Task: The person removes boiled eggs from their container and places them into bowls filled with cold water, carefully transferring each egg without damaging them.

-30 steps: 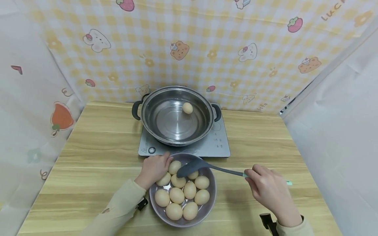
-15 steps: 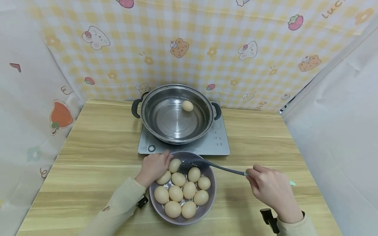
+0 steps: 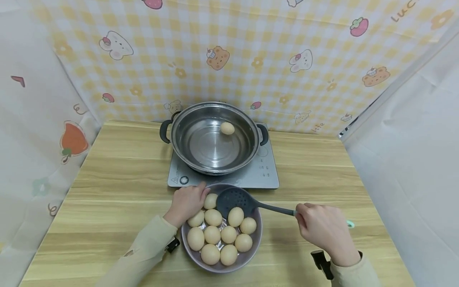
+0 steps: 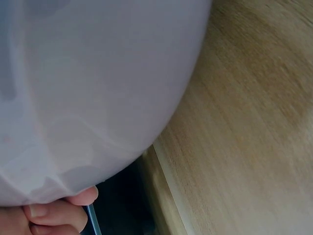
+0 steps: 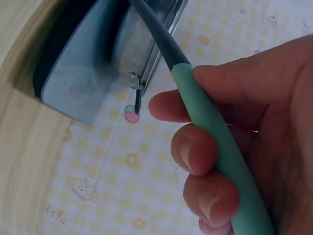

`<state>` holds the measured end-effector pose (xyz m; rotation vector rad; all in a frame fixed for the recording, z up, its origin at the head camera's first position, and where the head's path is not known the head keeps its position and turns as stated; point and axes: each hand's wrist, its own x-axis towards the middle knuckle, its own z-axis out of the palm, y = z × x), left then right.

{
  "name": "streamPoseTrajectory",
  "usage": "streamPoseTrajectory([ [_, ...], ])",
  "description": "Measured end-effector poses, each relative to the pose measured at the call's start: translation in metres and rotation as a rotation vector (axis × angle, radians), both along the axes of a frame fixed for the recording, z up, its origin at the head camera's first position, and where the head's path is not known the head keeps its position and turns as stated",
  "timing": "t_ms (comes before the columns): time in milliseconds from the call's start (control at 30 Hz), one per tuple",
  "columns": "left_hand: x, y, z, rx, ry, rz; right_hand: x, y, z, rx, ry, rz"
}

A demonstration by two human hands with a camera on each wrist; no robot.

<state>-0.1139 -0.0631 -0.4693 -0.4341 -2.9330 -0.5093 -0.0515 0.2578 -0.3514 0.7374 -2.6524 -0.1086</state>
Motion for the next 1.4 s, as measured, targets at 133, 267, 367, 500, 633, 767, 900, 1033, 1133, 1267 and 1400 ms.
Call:
streamPoseTrajectory([
  [133, 0.000, 0.000, 0.001, 0.000, -0.010, -0.001, 0.000, -0.001, 0.000, 0.046, -0.062, -0.033],
  [267, 0.000, 0.000, 0.002, 0.000, -0.017, 0.002, 0.000, -0.001, -0.001, 0.086, -0.136, -0.055],
  [367, 0.000, 0.000, 0.002, -0.002, -0.034, 0.002, 0.000, 0.000, -0.001, 0.083, -0.147, -0.048],
  [500, 0.000, 0.001, 0.002, -0.008, -0.038, 0.003, 0.000, 0.002, -0.002, 0.065, -0.116, -0.017],
  [633, 0.000, 0.000, 0.001, -0.010, -0.020, 0.004, -0.002, 0.006, -0.003, 0.053, 0.022, 0.045],
  [767, 0.000, 0.000, 0.000, -0.011, -0.019, 0.002, -0.004, 0.009, -0.005, 0.046, 0.140, 0.079],
  [900, -0.001, 0.000, 0.000, -0.009, -0.016, -0.003, -0.005, 0.009, -0.006, 0.040, 0.137, 0.100],
  [1033, -0.001, 0.000, 0.000, -0.003, -0.018, -0.005, -0.004, 0.010, -0.002, 0.037, 0.074, 0.096],
  [1133, -0.001, 0.000, 0.001, 0.001, -0.032, -0.007, -0.003, 0.012, 0.000, 0.044, 0.033, 0.081],
  [1267, -0.001, 0.001, 0.001, 0.001, -0.037, -0.011, -0.002, 0.014, -0.001, 0.048, 0.020, 0.074],
  [1400, -0.001, 0.001, 0.001, -0.003, -0.031, -0.010, -0.001, 0.015, 0.000, 0.051, 0.011, 0.067],
])
